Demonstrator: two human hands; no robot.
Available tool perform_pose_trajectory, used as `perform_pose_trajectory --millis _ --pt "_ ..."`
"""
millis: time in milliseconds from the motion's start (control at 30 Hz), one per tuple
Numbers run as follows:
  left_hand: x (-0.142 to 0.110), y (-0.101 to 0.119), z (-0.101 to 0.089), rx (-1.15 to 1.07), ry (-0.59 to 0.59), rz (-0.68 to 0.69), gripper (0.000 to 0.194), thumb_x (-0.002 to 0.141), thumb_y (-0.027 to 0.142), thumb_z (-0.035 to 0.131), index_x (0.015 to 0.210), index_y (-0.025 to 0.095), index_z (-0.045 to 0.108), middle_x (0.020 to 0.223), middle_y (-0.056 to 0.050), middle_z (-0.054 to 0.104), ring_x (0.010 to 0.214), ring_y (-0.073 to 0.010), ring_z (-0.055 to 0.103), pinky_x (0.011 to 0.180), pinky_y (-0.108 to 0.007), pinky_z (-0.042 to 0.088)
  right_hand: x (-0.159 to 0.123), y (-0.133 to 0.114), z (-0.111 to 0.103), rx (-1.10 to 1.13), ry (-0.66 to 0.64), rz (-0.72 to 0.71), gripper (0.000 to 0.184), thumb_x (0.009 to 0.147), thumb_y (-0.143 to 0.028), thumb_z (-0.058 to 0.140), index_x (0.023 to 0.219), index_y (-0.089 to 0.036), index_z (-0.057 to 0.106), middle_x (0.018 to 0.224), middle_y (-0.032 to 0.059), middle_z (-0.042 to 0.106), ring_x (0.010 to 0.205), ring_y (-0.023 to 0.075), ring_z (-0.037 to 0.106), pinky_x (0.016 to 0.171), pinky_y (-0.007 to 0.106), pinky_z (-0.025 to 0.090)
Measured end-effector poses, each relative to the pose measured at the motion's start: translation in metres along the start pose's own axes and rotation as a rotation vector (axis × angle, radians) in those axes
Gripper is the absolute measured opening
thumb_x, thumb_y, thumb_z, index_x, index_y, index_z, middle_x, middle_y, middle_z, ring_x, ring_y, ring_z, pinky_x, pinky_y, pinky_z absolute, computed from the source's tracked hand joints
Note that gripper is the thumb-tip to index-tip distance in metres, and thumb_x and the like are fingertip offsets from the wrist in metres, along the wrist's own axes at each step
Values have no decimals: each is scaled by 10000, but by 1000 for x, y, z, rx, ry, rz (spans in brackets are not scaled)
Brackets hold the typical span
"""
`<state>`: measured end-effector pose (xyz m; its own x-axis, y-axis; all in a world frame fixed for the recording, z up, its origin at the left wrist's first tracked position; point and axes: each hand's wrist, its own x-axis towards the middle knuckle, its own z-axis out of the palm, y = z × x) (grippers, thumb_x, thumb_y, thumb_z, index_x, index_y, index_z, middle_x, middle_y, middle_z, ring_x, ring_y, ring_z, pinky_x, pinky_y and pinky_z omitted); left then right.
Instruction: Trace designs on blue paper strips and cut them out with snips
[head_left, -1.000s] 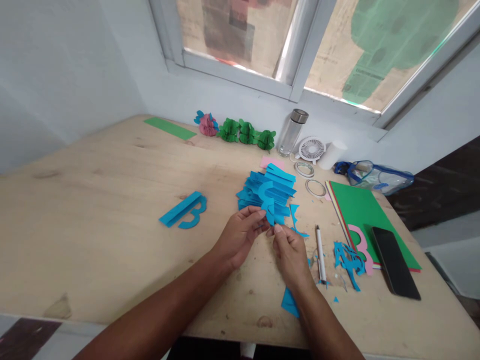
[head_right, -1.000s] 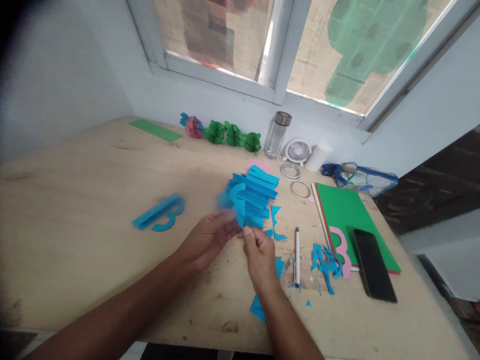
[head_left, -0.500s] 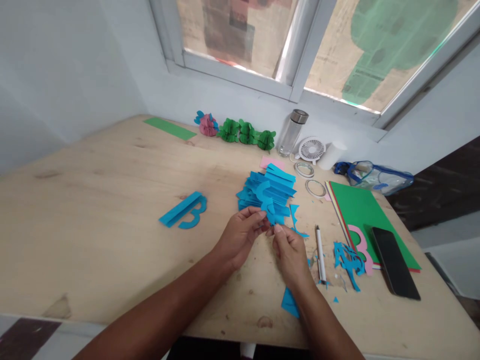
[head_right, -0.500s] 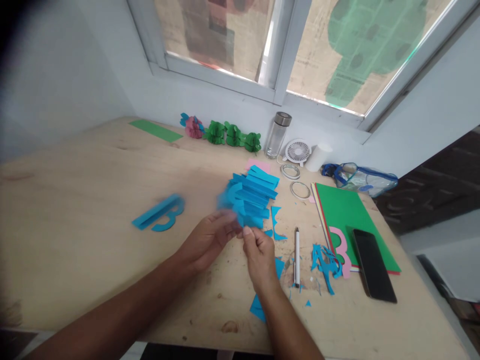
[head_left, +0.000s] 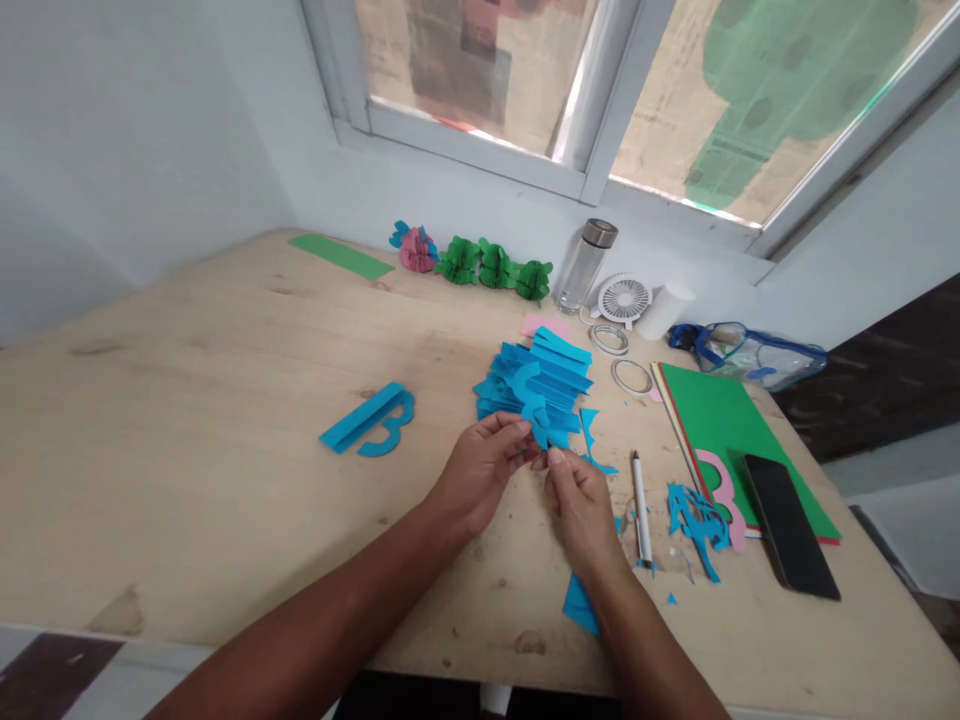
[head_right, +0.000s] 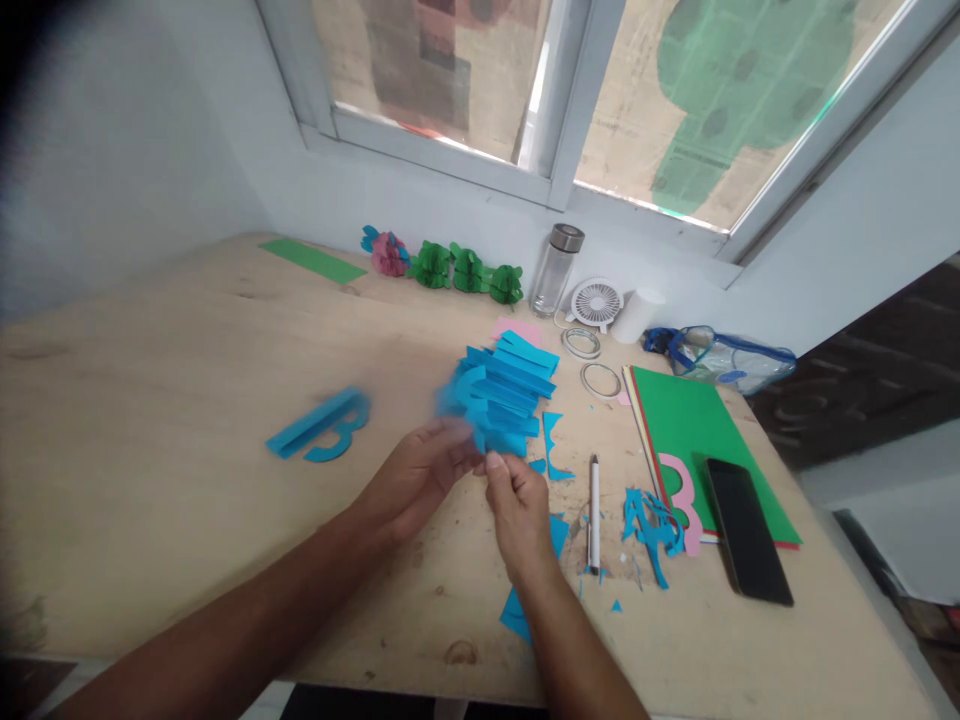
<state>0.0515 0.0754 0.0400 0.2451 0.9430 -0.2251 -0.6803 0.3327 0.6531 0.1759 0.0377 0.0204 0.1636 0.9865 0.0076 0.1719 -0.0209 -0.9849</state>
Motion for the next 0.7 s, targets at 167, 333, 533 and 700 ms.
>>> perform_pose_trajectory --millis 167,333,533,700 --pt "0 -1 -1 20 34 9 259 602 222 853 720 147 635 708 -5 663 690 -141 608 717 -295 477 1 2 -1 -31 -4 -18 532 855 -664 521 728 -165 654 500 -73 327 467 100 266 455 250 194" --pt "-1 -1 -1 14 32 8 250 602 202 850 707 153 628 678 12 639 678 -135 602 713 -289 476 1 2 -2 -29 0 -16 520 853 -657 527 713 -172 655 508 -70 320 479 104 263 460 252 190" --pt "-1 -1 1 -6 23 3 246 609 214 853 706 150 636 696 0 657 674 -135 602 700 -290 477 1 1 0 -28 20 -14 535 832 -683 535 703 -176 645 521 -69 312 495 108 261 466 252 193" --pt "-1 -2 1 -23 2 -5 238 629 223 852 718 147 645 705 -9 666 674 -139 604 680 -288 472 0 3 1 -14 18 -12 558 838 -701 514 721 -174 657 512 -71 314 477 104 250 457 255 181"
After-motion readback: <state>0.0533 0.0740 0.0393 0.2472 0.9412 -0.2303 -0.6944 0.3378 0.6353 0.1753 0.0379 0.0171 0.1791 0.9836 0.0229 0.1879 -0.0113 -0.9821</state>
